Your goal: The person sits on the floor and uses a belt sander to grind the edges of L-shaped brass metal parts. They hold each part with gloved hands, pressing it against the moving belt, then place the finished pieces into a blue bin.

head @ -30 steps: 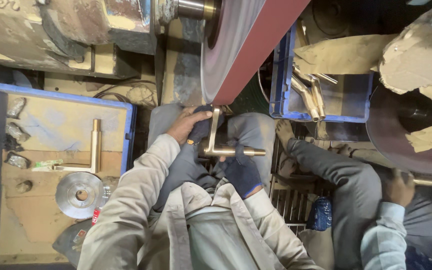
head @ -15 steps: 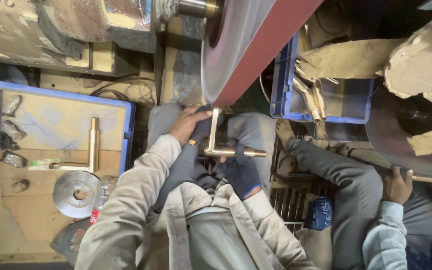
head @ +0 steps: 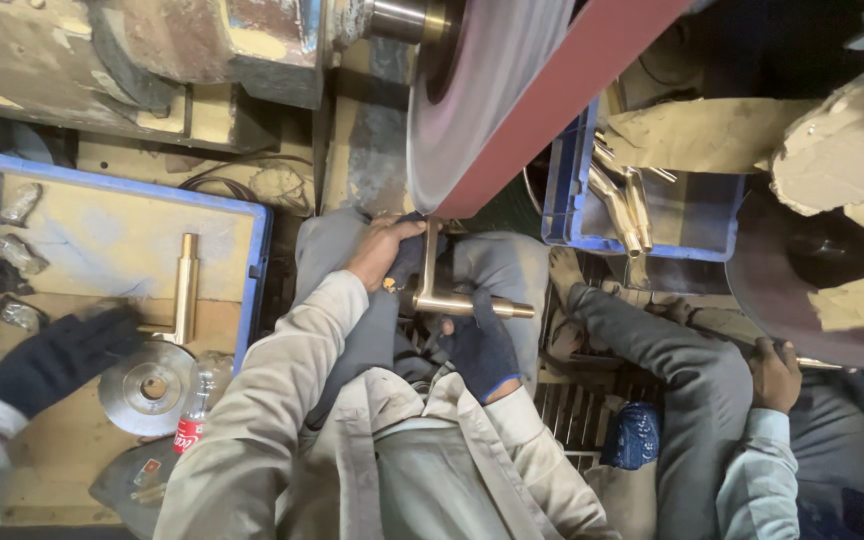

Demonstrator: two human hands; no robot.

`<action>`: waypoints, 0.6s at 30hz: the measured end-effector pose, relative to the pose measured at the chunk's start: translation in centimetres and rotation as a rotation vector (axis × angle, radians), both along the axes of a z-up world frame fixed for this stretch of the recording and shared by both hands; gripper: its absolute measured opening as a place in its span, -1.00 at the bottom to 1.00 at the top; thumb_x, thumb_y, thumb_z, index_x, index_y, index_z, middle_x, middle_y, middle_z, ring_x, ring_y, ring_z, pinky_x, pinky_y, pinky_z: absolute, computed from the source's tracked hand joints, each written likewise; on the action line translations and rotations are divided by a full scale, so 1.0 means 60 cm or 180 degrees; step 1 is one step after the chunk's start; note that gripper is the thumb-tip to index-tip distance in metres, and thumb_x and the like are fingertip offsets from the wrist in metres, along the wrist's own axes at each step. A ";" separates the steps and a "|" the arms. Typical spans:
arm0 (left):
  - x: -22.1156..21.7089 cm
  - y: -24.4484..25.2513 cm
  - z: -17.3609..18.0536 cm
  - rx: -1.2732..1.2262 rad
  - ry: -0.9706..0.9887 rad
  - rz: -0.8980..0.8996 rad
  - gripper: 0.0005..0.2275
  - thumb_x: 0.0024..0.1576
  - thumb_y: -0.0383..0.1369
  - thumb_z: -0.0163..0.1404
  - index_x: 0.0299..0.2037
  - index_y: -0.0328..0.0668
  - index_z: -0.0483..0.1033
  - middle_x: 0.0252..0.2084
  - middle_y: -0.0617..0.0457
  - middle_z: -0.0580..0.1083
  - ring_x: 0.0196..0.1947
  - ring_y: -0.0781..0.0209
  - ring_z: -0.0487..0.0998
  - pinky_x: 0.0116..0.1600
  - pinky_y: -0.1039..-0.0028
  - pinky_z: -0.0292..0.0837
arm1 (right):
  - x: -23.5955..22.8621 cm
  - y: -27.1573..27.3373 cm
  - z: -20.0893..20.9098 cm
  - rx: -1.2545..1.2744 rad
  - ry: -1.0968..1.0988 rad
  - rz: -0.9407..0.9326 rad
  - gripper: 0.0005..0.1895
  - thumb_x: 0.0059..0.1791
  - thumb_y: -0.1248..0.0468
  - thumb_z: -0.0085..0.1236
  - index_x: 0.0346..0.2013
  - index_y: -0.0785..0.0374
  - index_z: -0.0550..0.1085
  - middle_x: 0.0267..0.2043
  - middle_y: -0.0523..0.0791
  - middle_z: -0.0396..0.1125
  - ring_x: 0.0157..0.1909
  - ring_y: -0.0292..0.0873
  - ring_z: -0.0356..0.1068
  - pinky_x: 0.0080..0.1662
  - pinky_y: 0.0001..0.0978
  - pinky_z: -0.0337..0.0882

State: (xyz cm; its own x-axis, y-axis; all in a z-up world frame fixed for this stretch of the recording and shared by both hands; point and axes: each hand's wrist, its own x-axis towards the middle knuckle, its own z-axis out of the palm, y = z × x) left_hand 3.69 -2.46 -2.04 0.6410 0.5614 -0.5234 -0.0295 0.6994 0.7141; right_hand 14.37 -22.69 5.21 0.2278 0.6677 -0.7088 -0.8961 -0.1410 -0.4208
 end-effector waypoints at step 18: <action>0.000 0.001 0.019 -0.0684 0.0118 -0.0203 -0.73 0.17 -0.26 -0.04 -0.21 -0.41 0.52 -0.35 -0.25 0.52 -0.50 -0.05 0.53 -0.44 0.21 0.42 | 0.043 0.077 0.044 0.0064 -0.0551 -0.0070 -0.62 0.11 -0.10 0.05 -0.10 0.15 0.48 -0.33 -0.16 0.38 -0.37 -0.23 0.33 -0.33 -0.37 0.35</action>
State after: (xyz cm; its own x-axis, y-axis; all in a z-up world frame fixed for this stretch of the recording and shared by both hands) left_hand 3.67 -2.43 -0.91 0.6497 0.3935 -0.6504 0.0430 0.8352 0.5483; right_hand 16.93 -18.08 7.86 0.3598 0.6749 -0.6442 -0.8128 -0.1122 -0.5716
